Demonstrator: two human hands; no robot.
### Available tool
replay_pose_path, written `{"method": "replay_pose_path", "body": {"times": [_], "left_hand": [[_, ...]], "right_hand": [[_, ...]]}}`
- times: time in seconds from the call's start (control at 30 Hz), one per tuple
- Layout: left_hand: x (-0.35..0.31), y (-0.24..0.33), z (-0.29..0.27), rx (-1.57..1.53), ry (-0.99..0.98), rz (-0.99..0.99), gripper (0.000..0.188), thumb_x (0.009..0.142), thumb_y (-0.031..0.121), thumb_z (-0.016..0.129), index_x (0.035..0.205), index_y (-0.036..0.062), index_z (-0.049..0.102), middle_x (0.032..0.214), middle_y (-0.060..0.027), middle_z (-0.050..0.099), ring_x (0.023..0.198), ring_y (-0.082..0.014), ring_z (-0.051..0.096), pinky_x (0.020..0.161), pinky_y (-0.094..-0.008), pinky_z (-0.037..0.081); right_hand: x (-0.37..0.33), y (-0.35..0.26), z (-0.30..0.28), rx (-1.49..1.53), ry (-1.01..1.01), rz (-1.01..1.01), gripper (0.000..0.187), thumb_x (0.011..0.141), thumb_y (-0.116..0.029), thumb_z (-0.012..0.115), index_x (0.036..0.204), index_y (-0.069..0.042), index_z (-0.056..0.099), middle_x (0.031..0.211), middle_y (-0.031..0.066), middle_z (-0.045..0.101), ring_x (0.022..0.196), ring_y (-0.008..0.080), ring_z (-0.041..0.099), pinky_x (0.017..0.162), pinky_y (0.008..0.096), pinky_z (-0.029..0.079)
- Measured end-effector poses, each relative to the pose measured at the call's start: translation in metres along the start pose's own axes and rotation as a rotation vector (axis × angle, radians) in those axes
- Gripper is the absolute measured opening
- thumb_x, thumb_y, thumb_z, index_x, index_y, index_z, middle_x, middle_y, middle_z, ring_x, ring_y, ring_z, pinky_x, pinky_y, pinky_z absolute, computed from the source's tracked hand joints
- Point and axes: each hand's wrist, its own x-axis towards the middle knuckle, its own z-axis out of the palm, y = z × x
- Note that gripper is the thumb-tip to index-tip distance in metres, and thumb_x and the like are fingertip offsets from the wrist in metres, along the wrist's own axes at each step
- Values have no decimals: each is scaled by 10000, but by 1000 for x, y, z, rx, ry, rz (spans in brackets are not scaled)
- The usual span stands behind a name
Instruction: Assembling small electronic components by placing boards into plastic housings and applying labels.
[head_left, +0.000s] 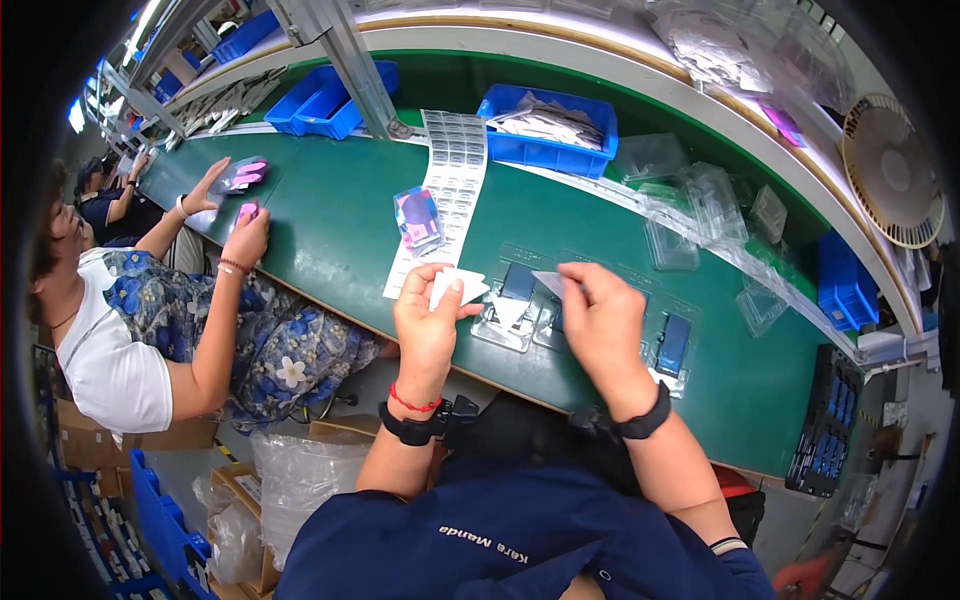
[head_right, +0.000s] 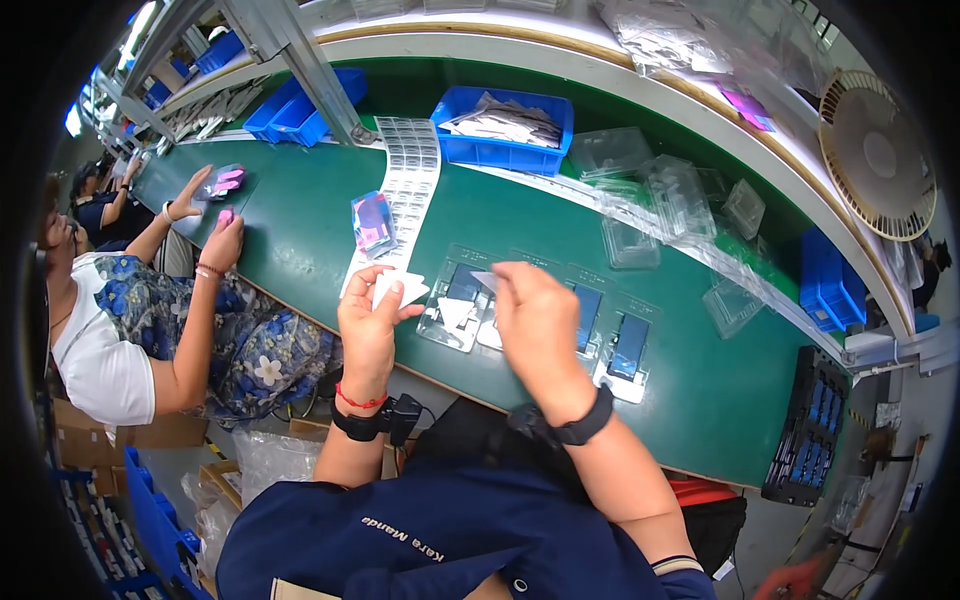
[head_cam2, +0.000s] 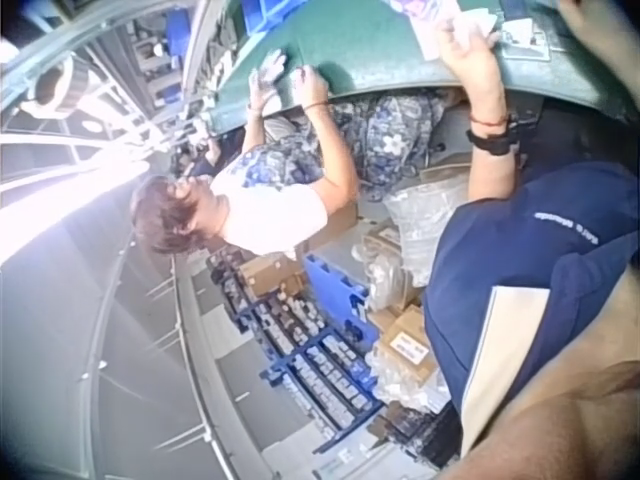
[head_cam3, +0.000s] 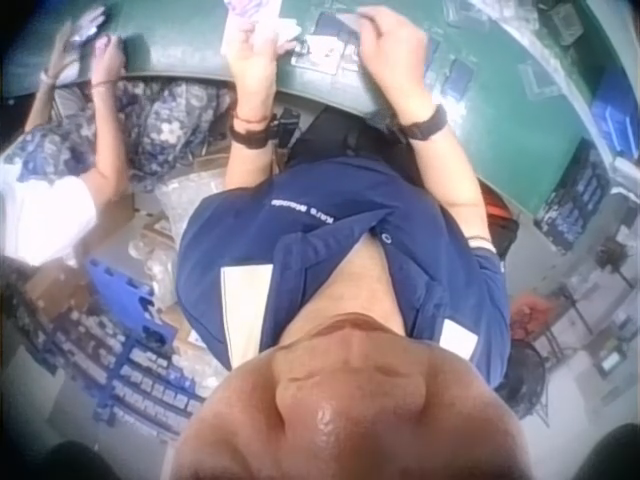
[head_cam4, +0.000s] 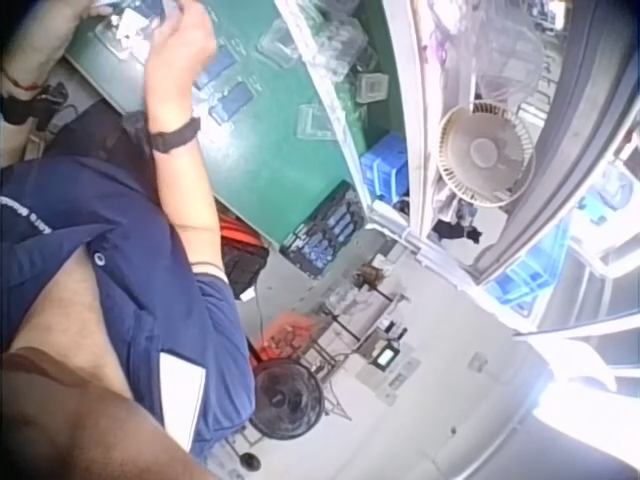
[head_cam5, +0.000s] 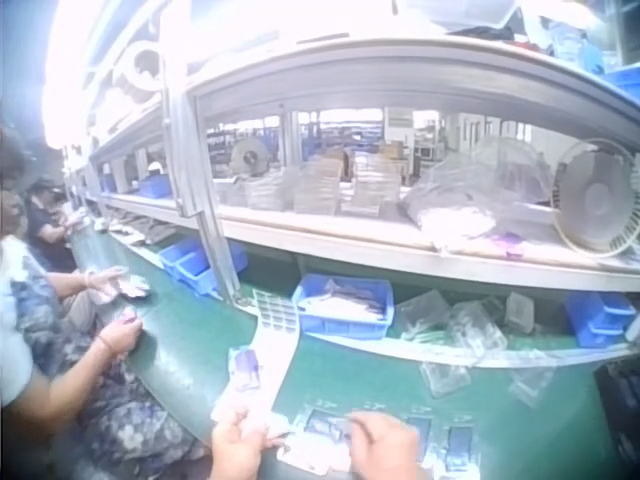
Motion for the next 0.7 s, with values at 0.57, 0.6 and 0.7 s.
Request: {"method": "replay_pose_path", "body": {"times": [0.57, 0.6, 0.7], "left_hand": [[-25, -21, 75, -82, -351, -313, 148, 910, 56, 542, 1032, -19, 508, 951, -127, 609, 829, -191, 647, 632, -266, 585], [-24, -20, 75, -47, -340, -300, 149, 914, 64, 537, 1033, -20, 507, 950, -134, 615, 833, -203, 654, 629, -267, 585], [-23, -20, 76, -10, -325, -286, 148, 919, 70, 533, 1031, -24, 508, 936, -140, 623, 819, -218, 664, 621, -272, 582]], "right_hand": [[-27, 43, -54, 414, -121, 422, 113, 747, -31, 718, 751, -15, 607, 673, 33, 636, 581, 60, 572, 527, 204, 457], [-28, 43, -60, 335, -23, 346, 101, 751, -20, 704, 745, -20, 603, 656, 34, 628, 564, 65, 572, 516, 205, 449], [-34, 51, -78, -215, -25, 56, 101, 711, -48, 707, 737, -34, 610, 701, 63, 600, 647, 185, 574, 563, 285, 461]]}}
